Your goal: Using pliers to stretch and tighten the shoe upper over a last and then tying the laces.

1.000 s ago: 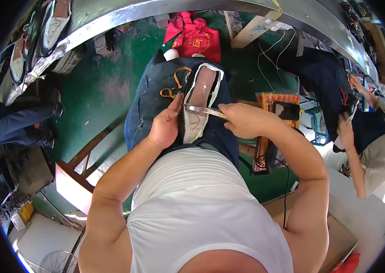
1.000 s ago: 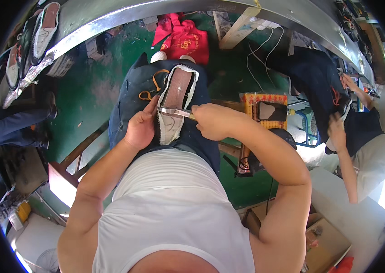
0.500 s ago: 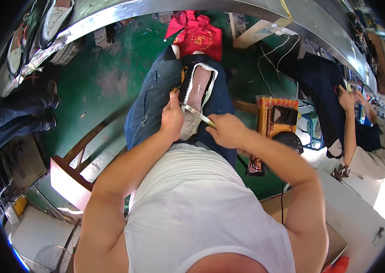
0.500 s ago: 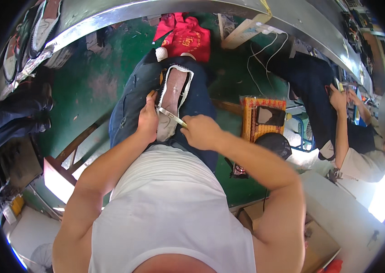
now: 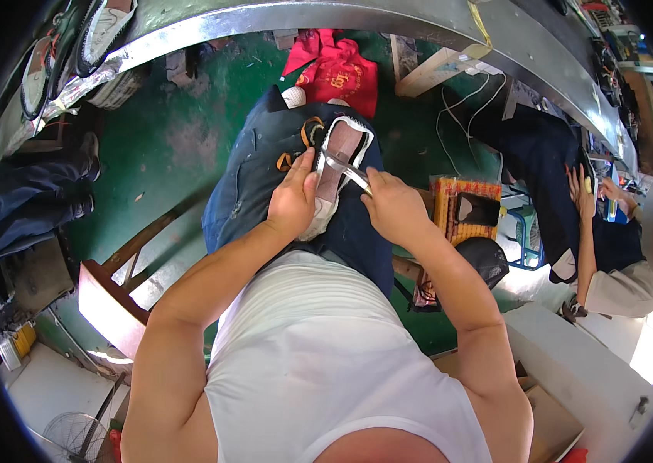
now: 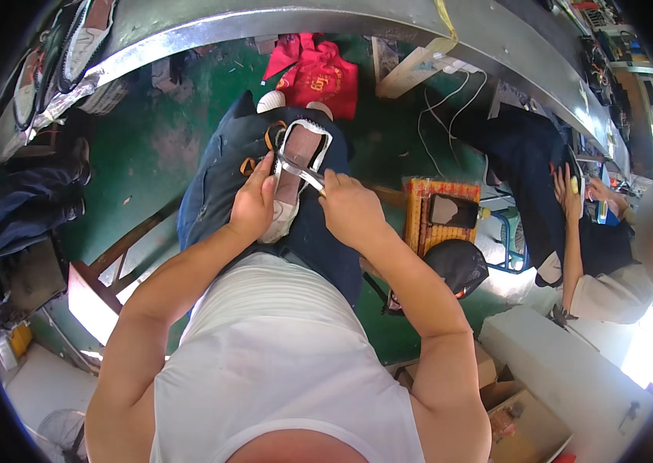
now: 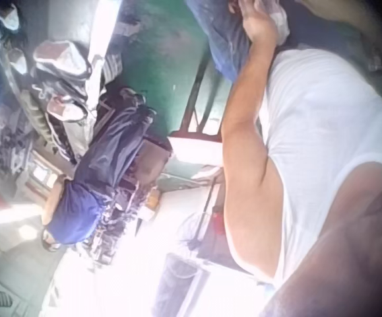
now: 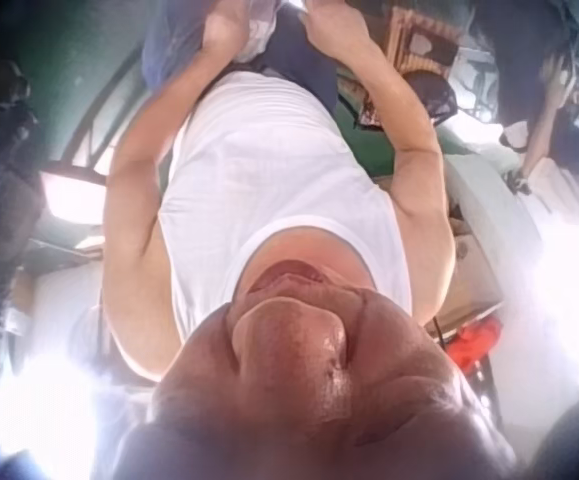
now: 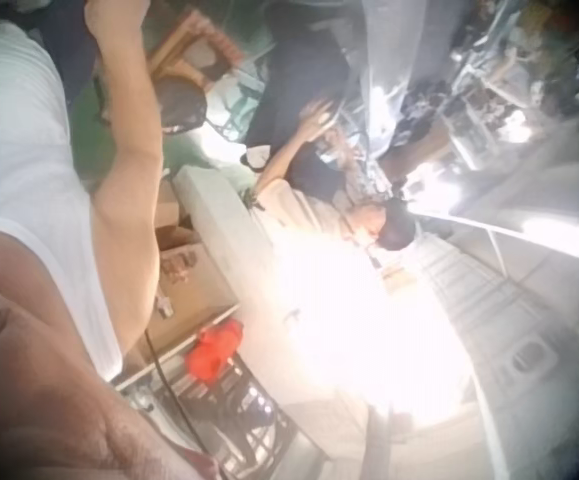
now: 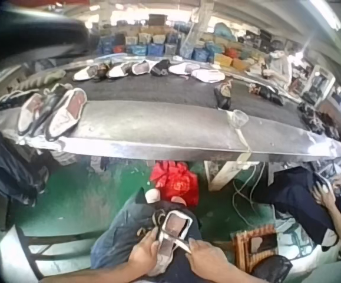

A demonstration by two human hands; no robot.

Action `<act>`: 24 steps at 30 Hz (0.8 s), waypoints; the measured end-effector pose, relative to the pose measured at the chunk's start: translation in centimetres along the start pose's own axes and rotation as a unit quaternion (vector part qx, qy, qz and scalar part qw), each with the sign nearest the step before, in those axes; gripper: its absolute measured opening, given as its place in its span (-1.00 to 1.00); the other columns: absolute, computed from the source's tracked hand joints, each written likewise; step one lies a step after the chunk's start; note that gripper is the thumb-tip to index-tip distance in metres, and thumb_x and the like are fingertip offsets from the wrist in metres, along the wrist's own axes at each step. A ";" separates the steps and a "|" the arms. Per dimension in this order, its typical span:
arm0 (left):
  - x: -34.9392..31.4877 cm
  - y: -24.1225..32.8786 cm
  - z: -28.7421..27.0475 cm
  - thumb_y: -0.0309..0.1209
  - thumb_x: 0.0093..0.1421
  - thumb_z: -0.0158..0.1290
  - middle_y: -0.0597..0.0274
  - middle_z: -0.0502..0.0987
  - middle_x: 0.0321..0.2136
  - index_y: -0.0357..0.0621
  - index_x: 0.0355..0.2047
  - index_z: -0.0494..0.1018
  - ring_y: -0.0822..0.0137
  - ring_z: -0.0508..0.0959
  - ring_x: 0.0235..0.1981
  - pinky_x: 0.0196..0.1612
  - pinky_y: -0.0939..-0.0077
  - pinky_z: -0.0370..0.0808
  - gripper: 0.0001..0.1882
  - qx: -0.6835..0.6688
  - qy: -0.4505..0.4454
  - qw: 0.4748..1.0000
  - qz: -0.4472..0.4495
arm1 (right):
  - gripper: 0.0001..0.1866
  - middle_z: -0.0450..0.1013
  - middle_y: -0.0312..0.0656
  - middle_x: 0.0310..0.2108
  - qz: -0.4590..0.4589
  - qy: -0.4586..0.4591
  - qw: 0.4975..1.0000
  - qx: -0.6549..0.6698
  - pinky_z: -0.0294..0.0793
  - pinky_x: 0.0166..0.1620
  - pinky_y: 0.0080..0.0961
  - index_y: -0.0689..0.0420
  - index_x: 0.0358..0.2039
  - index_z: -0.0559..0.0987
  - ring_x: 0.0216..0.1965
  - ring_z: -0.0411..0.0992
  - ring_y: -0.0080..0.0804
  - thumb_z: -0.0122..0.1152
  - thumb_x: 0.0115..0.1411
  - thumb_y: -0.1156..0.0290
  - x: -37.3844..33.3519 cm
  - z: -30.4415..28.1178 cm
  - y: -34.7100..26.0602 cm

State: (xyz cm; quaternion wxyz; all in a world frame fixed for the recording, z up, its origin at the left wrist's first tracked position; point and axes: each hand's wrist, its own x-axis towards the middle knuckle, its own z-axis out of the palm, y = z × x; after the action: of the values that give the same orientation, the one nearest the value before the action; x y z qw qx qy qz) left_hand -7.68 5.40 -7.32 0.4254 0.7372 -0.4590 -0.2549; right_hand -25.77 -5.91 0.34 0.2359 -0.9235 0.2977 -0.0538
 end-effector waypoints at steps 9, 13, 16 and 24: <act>0.9 0.6 -1.6 -0.25 0.37 -0.11 -0.40 0.24 0.22 0.19 0.39 0.09 -0.28 0.60 -0.23 -0.20 0.03 0.61 -0.42 0.159 -0.131 0.975 0.086 | -0.71 0.50 0.15 -0.31 0.262 -0.313 0.882 0.235 0.45 -0.17 -0.11 0.25 -0.24 0.45 -0.22 0.49 0.13 0.16 0.27 0.25 1.0 -2.7 2.9; 2.4 2.3 -2.3 -0.18 0.36 -0.08 -0.49 0.22 0.21 0.20 0.40 0.04 -0.32 0.59 -0.20 -0.18 0.03 0.61 -0.37 0.200 -0.217 0.955 0.026 | -0.67 0.50 0.16 -0.37 0.056 -0.002 0.983 0.178 0.44 -0.20 -0.03 0.26 -0.25 0.45 -0.27 0.49 0.21 0.10 0.32 0.19 2.5 -1.5 2.3; 3.0 3.9 -2.9 -0.14 0.34 -0.05 -0.49 0.21 0.21 0.23 0.42 -0.03 -0.38 0.54 -0.12 -0.08 0.03 0.57 -0.31 0.278 -0.287 0.917 0.008 | -0.63 0.50 0.20 -0.37 0.091 -0.080 0.988 0.094 0.44 -0.21 0.02 0.27 -0.27 0.43 -0.27 0.49 0.22 -0.01 0.37 0.15 4.0 1.3 3.0; -2.7 2.6 -3.4 -0.32 0.15 0.22 -0.37 0.29 0.20 -0.16 0.41 -0.13 -0.15 0.46 0.13 0.21 0.25 0.37 -0.03 -0.059 -0.172 0.971 -0.155 | -0.59 0.52 0.08 -0.45 0.149 -0.112 0.962 0.200 0.47 -0.26 -0.18 0.27 -0.26 0.45 -0.37 0.53 -0.01 -0.06 0.40 0.11 1.4 -0.3 3.2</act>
State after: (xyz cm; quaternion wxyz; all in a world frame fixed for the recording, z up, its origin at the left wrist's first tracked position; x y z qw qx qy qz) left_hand -7.46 8.64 -3.42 0.3383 0.7179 -0.3893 -0.4675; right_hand -26.35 -9.16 -0.91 0.4527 -0.8028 0.3871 0.0276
